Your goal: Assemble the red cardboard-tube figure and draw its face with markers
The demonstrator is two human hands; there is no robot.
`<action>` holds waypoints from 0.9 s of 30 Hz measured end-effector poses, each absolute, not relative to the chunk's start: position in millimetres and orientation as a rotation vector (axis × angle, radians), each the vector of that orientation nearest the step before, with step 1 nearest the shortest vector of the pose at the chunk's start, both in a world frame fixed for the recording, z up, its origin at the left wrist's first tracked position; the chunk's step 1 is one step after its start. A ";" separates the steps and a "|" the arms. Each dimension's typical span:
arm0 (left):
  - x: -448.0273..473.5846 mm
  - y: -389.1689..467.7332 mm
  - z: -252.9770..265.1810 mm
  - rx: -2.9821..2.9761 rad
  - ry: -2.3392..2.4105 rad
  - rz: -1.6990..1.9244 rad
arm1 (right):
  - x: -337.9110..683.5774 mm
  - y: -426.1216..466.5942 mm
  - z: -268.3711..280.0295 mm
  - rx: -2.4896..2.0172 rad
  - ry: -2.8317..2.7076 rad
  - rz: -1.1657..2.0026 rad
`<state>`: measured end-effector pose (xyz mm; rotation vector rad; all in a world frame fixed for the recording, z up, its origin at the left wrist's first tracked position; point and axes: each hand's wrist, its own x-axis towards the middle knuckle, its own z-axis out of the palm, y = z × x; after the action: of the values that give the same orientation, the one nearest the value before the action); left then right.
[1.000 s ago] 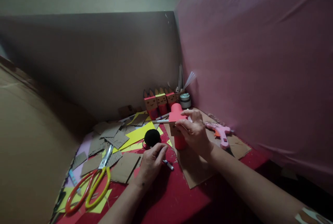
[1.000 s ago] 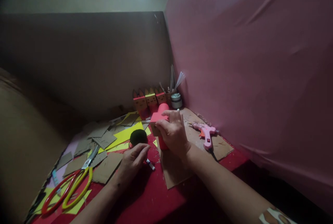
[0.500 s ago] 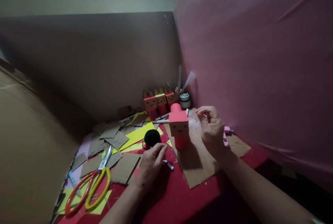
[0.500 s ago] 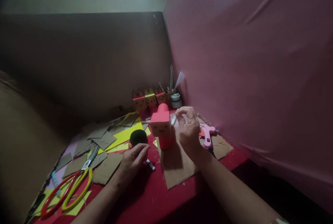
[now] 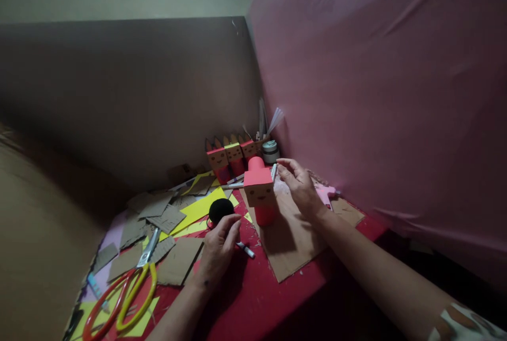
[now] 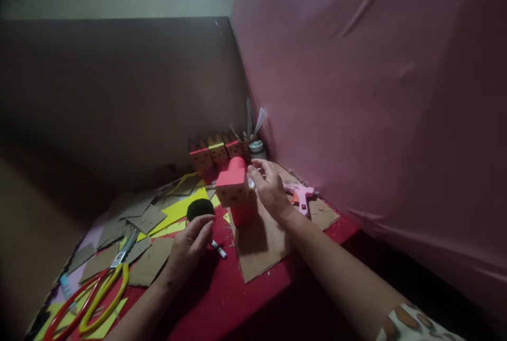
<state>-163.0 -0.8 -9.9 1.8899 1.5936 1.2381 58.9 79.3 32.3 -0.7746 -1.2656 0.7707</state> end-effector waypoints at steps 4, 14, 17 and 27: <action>-165.8 -1.2 -9.1 1.908 1.614 1.239 | 49.5 91.9 35.5 -0.771 -1.234 0.739; -170.2 1.6 -4.6 1.896 1.758 1.291 | 41.5 98.8 16.2 -0.793 -1.038 0.603; -173.0 3.0 -5.1 1.886 1.787 1.300 | 40.5 96.7 13.2 -0.781 -1.063 0.585; -167.5 -1.7 -1.4 1.905 1.812 1.328 | 37.4 109.8 -2.7 -0.846 -1.142 0.659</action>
<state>-167.5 -1.7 -1.4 1.9050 1.8116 1.3278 37.4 109.8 -2.7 -0.8456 -1.1420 0.6589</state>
